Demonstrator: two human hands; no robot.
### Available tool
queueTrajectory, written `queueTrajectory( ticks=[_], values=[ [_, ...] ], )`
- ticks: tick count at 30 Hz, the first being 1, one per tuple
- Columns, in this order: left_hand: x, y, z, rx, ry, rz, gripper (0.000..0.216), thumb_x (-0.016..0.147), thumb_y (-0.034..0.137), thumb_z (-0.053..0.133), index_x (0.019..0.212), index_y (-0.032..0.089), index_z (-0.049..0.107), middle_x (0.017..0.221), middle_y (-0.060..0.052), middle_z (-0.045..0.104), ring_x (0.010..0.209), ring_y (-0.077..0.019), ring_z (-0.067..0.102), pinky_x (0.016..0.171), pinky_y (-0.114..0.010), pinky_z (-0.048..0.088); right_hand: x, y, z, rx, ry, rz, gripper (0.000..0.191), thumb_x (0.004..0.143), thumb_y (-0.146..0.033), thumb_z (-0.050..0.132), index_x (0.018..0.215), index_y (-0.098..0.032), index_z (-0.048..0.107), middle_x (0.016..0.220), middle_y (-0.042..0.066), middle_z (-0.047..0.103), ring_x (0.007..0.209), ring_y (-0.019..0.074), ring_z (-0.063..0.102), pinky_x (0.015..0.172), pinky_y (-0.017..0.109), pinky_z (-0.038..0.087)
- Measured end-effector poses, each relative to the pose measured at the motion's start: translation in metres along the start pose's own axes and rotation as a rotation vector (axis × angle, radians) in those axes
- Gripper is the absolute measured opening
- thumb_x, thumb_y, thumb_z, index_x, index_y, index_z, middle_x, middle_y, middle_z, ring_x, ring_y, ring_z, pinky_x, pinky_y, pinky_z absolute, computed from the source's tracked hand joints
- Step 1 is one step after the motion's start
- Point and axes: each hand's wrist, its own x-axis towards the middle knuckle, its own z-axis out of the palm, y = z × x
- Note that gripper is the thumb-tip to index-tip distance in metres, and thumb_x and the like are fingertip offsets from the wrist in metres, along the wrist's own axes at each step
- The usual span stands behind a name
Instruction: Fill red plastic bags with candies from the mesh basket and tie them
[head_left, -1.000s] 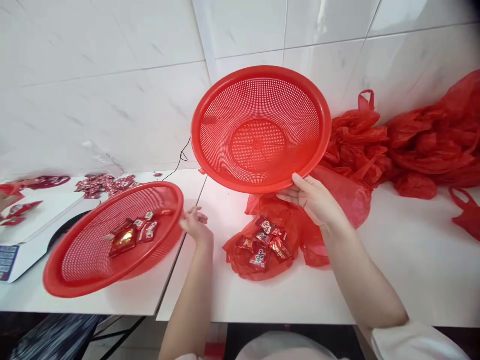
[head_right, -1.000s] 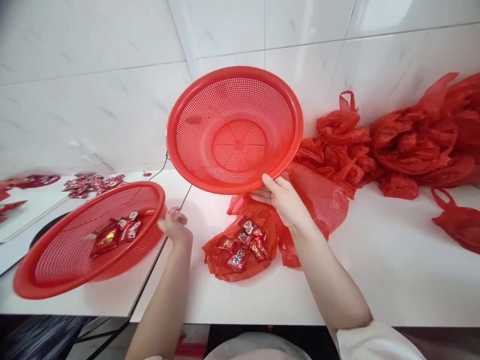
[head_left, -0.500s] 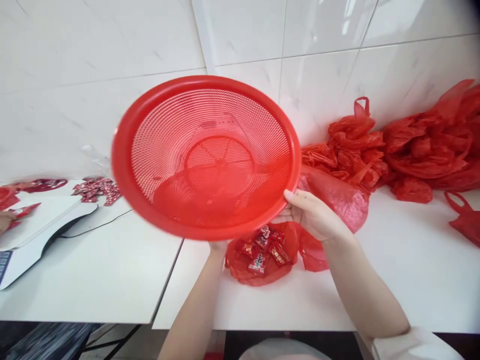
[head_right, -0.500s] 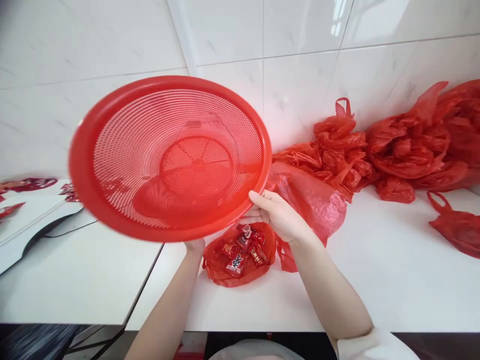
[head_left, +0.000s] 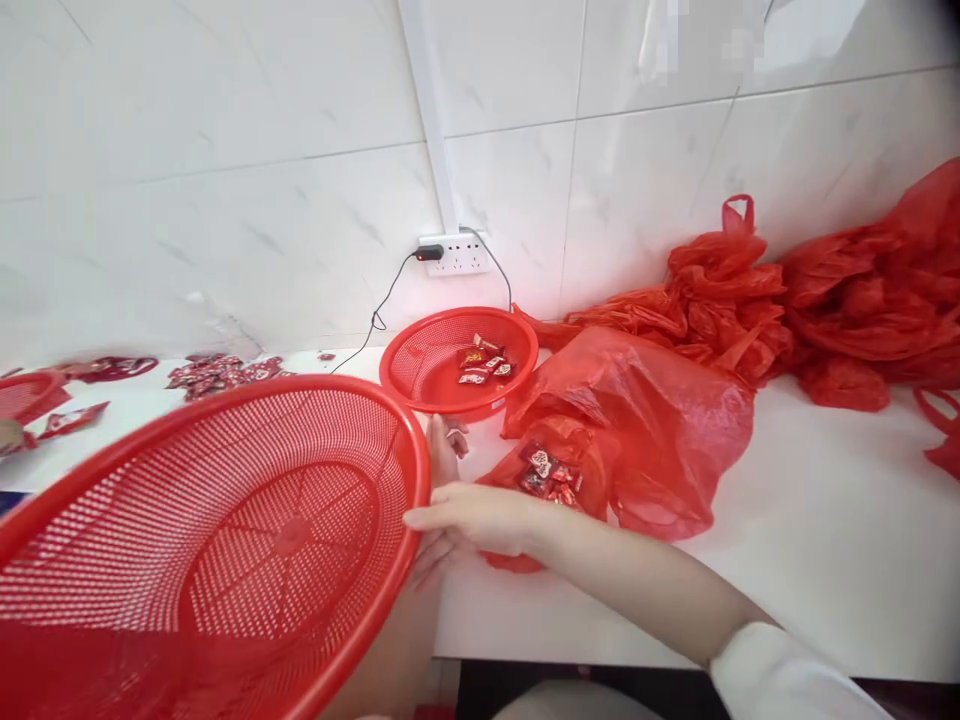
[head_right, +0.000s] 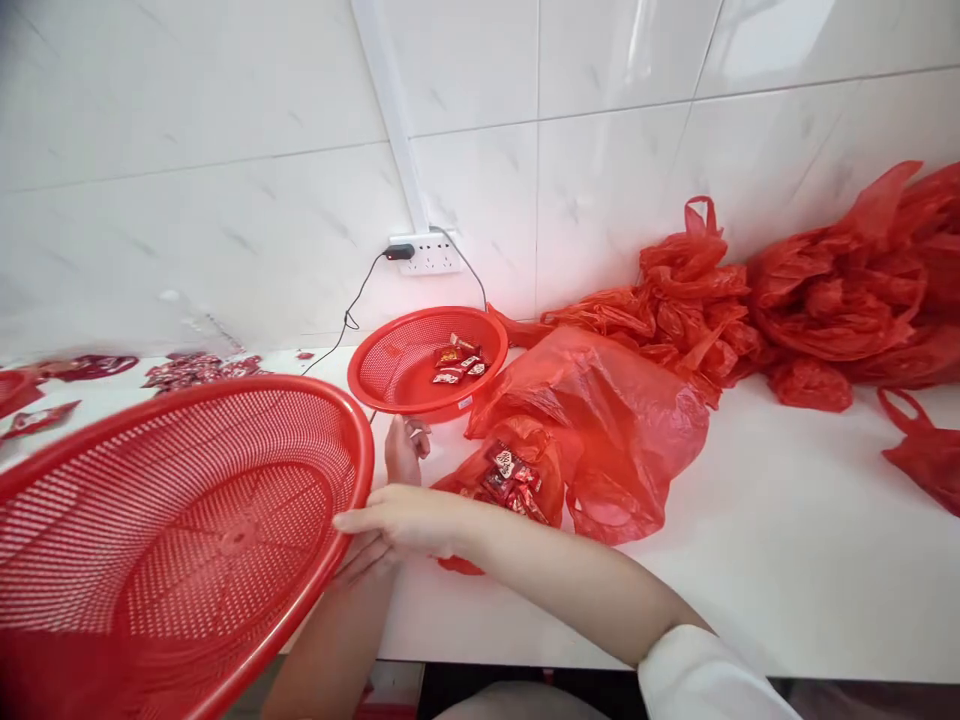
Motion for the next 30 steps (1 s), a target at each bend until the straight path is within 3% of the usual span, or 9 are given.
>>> queueTrajectory(
  ticks=[3, 7, 14, 17, 20, 22, 24, 27, 30],
  values=[
    [0.005, -0.007, -0.006, -0.028, 0.014, -0.022, 0.04, 0.099, 0.047, 0.036, 0.087, 0.015, 0.056, 0.065, 0.001, 0.056, 0.041, -0.0056, 0.043, 0.041, -0.02, 0.032, 0.048, 0.021, -0.006, -0.032, -0.004, 0.133, 0.036, 0.078, -0.047, 0.072, 0.076, -0.012, 0.063, 0.069, 0.008, 0.071, 0.09, 0.0259, 0.072, 0.086, 0.042, 0.054],
    [0.009, -0.009, -0.007, -0.036, 0.016, -0.042, 0.044, 0.091, 0.056, 0.043, 0.083, 0.015, 0.055, 0.062, 0.001, 0.057, 0.038, -0.0056, 0.041, 0.038, -0.02, 0.028, 0.096, 0.043, -0.014, -0.074, -0.109, 0.314, 0.039, 0.085, -0.049, 0.065, 0.073, -0.012, 0.062, 0.076, 0.012, 0.071, 0.095, 0.0253, 0.07, 0.087, 0.04, 0.054],
    [0.007, -0.005, -0.007, 0.013, 0.017, -0.071, 0.048, 0.089, 0.061, 0.04, 0.081, 0.016, 0.055, 0.062, 0.0, 0.056, 0.038, -0.0076, 0.043, 0.039, -0.021, 0.028, 0.11, 0.041, 0.001, -0.088, 0.024, 0.072, 0.035, 0.08, -0.048, 0.071, 0.091, -0.016, 0.06, 0.1, 0.009, 0.07, 0.107, 0.023, 0.065, 0.086, 0.037, 0.054],
    [0.006, 0.004, -0.01, 0.307, -0.031, 0.041, 0.041, 0.09, 0.055, 0.042, 0.078, 0.019, 0.056, 0.061, 0.001, 0.056, 0.041, -0.0099, 0.046, 0.044, -0.023, 0.032, 0.085, 0.022, 0.008, -0.246, 0.109, -0.015, 0.028, 0.086, -0.036, 0.067, 0.108, -0.02, 0.058, 0.125, 0.008, 0.061, 0.12, 0.0211, 0.058, 0.085, 0.031, 0.053],
    [0.005, 0.019, -0.015, 0.77, -0.222, 0.195, 0.029, 0.086, 0.046, 0.054, 0.069, 0.022, 0.056, 0.058, 0.001, 0.057, 0.049, -0.0135, 0.052, 0.052, -0.024, 0.033, 0.036, 0.001, 0.004, -0.565, 0.098, -0.148, 0.021, 0.094, -0.03, 0.055, 0.112, -0.02, 0.06, 0.125, 0.009, 0.062, 0.117, 0.02, 0.06, 0.089, 0.031, 0.05],
    [0.001, 0.03, -0.02, 1.002, -0.314, 0.196, 0.028, 0.083, 0.045, 0.058, 0.067, 0.023, 0.056, 0.059, -0.001, 0.06, 0.051, -0.0164, 0.054, 0.052, -0.025, 0.031, -0.004, -0.009, -0.006, -0.857, 0.13, -0.295, 0.02, 0.095, -0.028, 0.052, 0.108, -0.018, 0.064, 0.115, 0.007, 0.067, 0.112, 0.0188, 0.062, 0.095, 0.031, 0.047],
    [-0.01, 0.041, -0.029, 1.172, -0.369, 0.078, 0.032, 0.082, 0.051, 0.056, 0.066, 0.023, 0.056, 0.058, -0.004, 0.062, 0.052, -0.0197, 0.056, 0.05, -0.027, 0.03, -0.043, -0.015, -0.022, -1.121, 0.235, -0.397, 0.02, 0.095, -0.027, 0.052, 0.106, -0.019, 0.067, 0.111, 0.006, 0.069, 0.104, 0.0185, 0.063, 0.095, 0.032, 0.047],
    [-0.037, 0.056, -0.042, 1.44, -0.388, -0.179, 0.045, 0.081, 0.062, 0.05, 0.062, 0.022, 0.055, 0.066, -0.011, 0.068, 0.061, -0.026, 0.062, 0.053, -0.03, 0.032, -0.09, -0.015, -0.049, -1.439, 0.604, -0.454, 0.021, 0.096, -0.02, 0.049, 0.094, -0.019, 0.069, 0.114, 0.008, 0.066, 0.109, 0.0212, 0.059, 0.098, 0.036, 0.044],
    [-0.069, 0.066, -0.048, 1.448, -0.455, -0.37, 0.048, 0.085, 0.062, 0.043, 0.065, 0.021, 0.059, 0.076, -0.01, 0.071, 0.072, -0.0273, 0.065, 0.059, -0.031, 0.037, -0.115, -0.006, -0.075, -1.569, 0.987, -0.365, 0.019, 0.095, -0.022, 0.05, 0.09, -0.018, 0.067, 0.111, 0.01, 0.062, 0.104, 0.0225, 0.058, 0.091, 0.036, 0.047]
  ],
)
